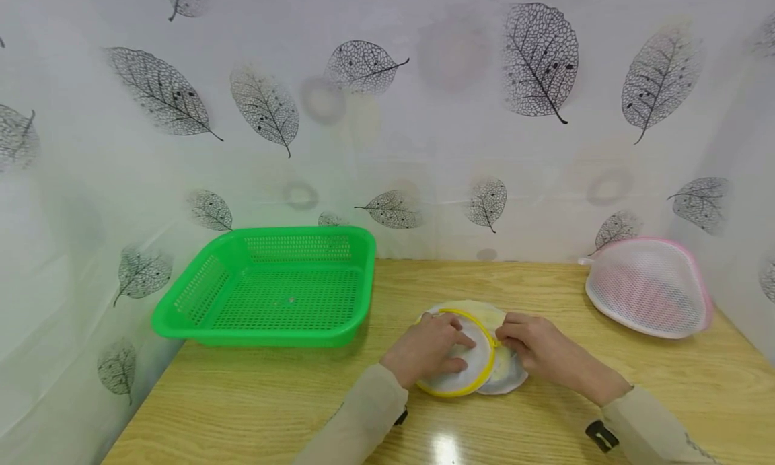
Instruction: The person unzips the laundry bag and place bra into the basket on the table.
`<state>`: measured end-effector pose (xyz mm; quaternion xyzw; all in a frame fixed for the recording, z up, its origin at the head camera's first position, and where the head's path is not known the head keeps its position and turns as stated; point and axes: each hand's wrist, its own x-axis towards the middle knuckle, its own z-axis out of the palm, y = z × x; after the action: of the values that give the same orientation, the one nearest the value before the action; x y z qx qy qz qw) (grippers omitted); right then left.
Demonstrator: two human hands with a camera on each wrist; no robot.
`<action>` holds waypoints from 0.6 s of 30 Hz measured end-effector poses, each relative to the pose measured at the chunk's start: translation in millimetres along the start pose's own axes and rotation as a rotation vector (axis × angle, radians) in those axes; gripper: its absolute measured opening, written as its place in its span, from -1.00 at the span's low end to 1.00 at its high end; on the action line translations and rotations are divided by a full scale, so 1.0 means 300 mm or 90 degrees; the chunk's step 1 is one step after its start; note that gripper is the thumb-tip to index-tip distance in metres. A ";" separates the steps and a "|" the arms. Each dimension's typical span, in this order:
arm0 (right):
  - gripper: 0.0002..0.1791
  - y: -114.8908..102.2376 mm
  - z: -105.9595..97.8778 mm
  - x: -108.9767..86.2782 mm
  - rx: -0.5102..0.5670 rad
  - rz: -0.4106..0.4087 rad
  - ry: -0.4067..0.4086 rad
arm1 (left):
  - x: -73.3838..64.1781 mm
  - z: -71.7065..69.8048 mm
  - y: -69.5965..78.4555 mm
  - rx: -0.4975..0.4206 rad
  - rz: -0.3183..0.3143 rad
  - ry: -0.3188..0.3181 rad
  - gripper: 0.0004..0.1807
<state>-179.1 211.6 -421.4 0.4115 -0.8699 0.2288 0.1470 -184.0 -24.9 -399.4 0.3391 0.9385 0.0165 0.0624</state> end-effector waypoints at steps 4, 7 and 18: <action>-0.67 -0.001 -0.004 -0.002 0.008 0.002 -0.006 | 0.000 0.000 0.000 0.000 0.001 -0.002 -0.60; -0.67 -0.001 -0.003 -0.002 0.011 -0.001 -0.006 | 0.000 0.001 -0.001 0.004 0.004 0.001 -0.60; -0.66 -0.012 0.001 -0.004 -0.049 -0.032 0.028 | 0.001 0.005 -0.004 0.000 0.007 0.009 -0.61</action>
<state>-175.7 210.3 -421.2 0.4219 -0.8641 0.2002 0.1878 -184.7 -25.7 -401.0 0.3441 0.9371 0.0196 0.0557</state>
